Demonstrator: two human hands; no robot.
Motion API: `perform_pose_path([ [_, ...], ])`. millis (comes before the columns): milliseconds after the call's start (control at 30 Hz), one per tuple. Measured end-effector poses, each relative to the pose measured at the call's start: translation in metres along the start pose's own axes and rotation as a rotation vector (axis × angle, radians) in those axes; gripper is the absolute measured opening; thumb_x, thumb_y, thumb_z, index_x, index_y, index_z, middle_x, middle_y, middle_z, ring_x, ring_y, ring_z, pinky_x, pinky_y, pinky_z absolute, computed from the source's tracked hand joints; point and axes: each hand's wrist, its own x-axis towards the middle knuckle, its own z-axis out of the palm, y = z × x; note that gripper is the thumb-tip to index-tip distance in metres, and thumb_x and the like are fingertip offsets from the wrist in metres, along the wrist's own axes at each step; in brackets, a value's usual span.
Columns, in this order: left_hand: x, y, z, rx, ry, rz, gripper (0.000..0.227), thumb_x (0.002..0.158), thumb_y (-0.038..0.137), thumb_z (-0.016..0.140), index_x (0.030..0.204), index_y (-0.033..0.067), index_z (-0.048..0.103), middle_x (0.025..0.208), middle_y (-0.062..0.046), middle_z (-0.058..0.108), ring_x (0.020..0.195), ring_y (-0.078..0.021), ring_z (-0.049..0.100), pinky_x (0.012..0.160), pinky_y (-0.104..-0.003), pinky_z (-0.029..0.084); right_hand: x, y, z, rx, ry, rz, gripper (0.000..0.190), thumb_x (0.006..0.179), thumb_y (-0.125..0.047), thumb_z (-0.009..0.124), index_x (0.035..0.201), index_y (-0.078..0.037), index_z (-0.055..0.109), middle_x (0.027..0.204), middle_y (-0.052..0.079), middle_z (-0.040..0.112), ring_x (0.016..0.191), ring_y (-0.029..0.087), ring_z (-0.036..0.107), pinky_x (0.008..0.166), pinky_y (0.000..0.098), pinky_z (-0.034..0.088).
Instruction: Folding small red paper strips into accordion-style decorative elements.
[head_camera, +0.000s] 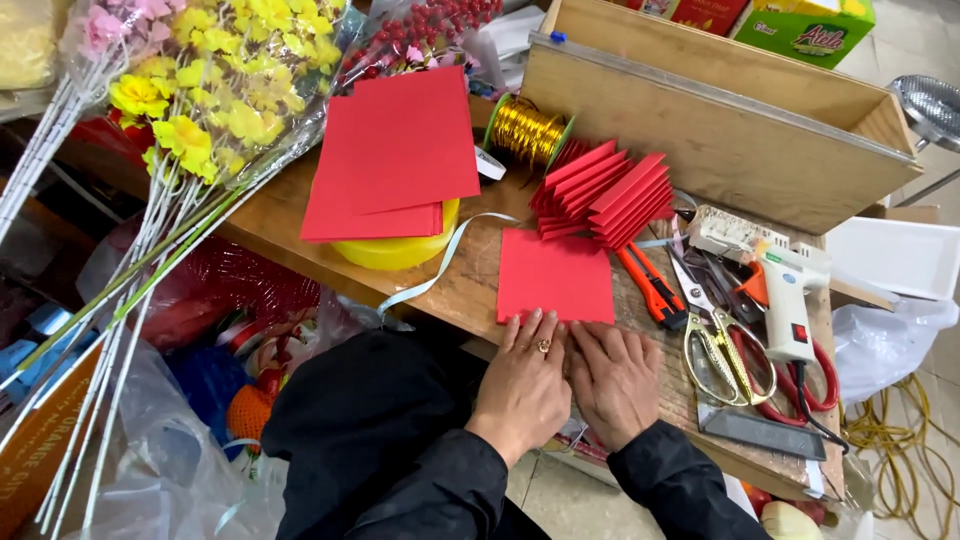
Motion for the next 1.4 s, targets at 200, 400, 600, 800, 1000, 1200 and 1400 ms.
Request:
perform_pose_path([
  [200, 0.001, 0.001, 0.005, 0.015, -0.012, -0.012, 0.074, 0.096, 0.034, 0.043, 0.159, -0.0023, 0.033, 0.166, -0.023, 0.032, 0.158, -0.0369, 0.022, 0.129, -0.054, 0.009, 0.001, -0.005, -0.001, -0.058, -0.06, -0.001, 0.045, 0.108, -0.037, 0.043, 0.141, -0.015, 0.064, 0.131, 0.007, 0.061, 0.12, 0.031, 0.056, 0.1, 0.0498, 0.039],
  [400, 0.001, 0.002, -0.002, -0.042, -0.028, -0.038, 0.073, 0.091, 0.029, 0.051, 0.156, -0.0024, 0.039, 0.165, -0.024, 0.035, 0.157, -0.0387, 0.024, 0.128, -0.056, 0.012, -0.009, 0.006, -0.003, -0.271, -0.047, -0.012, 0.047, 0.104, -0.044, 0.047, 0.144, -0.026, 0.063, 0.139, 0.001, 0.062, 0.134, 0.036, 0.053, 0.112, 0.0548, 0.035],
  [600, 0.002, 0.007, -0.007, -0.063, -0.014, -0.041, 0.068, 0.094, 0.024, 0.045, 0.156, -0.0024, 0.039, 0.163, -0.025, 0.037, 0.156, -0.0399, 0.028, 0.128, -0.055, 0.015, -0.028, 0.027, -0.007, -0.346, -0.031, 0.119, 0.042, 0.105, -0.041, 0.052, 0.141, -0.027, 0.07, 0.138, -0.006, 0.066, 0.123, 0.026, 0.056, 0.097, 0.0448, 0.041],
  [800, 0.018, 0.036, -0.044, 0.058, -0.183, -0.155, 0.087, 0.085, 0.036, 0.053, 0.166, 0.0161, 0.029, 0.156, -0.027, 0.044, 0.146, -0.0497, 0.033, 0.119, -0.066, 0.02, -0.033, 0.027, 0.0, -0.271, -0.078, 0.157, 0.045, 0.105, -0.039, 0.047, 0.142, -0.023, 0.068, 0.142, -0.002, 0.064, 0.129, 0.027, 0.055, 0.099, 0.0485, 0.04],
  [1000, 0.015, 0.032, -0.029, 0.243, -0.287, -0.222, 0.134, 0.069, 0.073, 0.081, 0.166, 0.0082, 0.016, 0.163, -0.021, 0.031, 0.153, -0.0461, 0.023, 0.123, -0.072, 0.01, -0.037, 0.03, 0.003, -0.258, -0.116, 0.174, 0.048, 0.107, -0.042, 0.046, 0.148, -0.023, 0.063, 0.145, -0.002, 0.06, 0.136, 0.027, 0.051, 0.102, 0.0513, 0.039],
  [1200, -0.009, -0.021, -0.01, 0.302, -0.236, -0.38, 0.136, 0.064, 0.053, 0.086, 0.164, -0.0004, 0.01, 0.17, -0.022, 0.017, 0.158, -0.0412, 0.013, 0.125, -0.069, 0.003, -0.04, 0.03, 0.004, -0.247, -0.079, 0.171, 0.048, 0.106, -0.041, 0.049, 0.147, -0.022, 0.066, 0.145, -0.003, 0.061, 0.135, 0.029, 0.052, 0.105, 0.052, 0.039],
  [1400, -0.012, -0.029, -0.012, 0.378, -0.277, -0.409, 0.069, 0.104, 0.023, 0.032, 0.166, 0.0066, 0.009, 0.171, -0.014, 0.017, 0.158, -0.0451, 0.01, 0.122, -0.077, 0.006, -0.043, 0.038, 0.007, -0.223, -0.107, 0.204, 0.051, 0.105, -0.045, 0.046, 0.15, -0.024, 0.06, 0.148, -0.003, 0.056, 0.136, 0.032, 0.049, 0.104, 0.0565, 0.038],
])
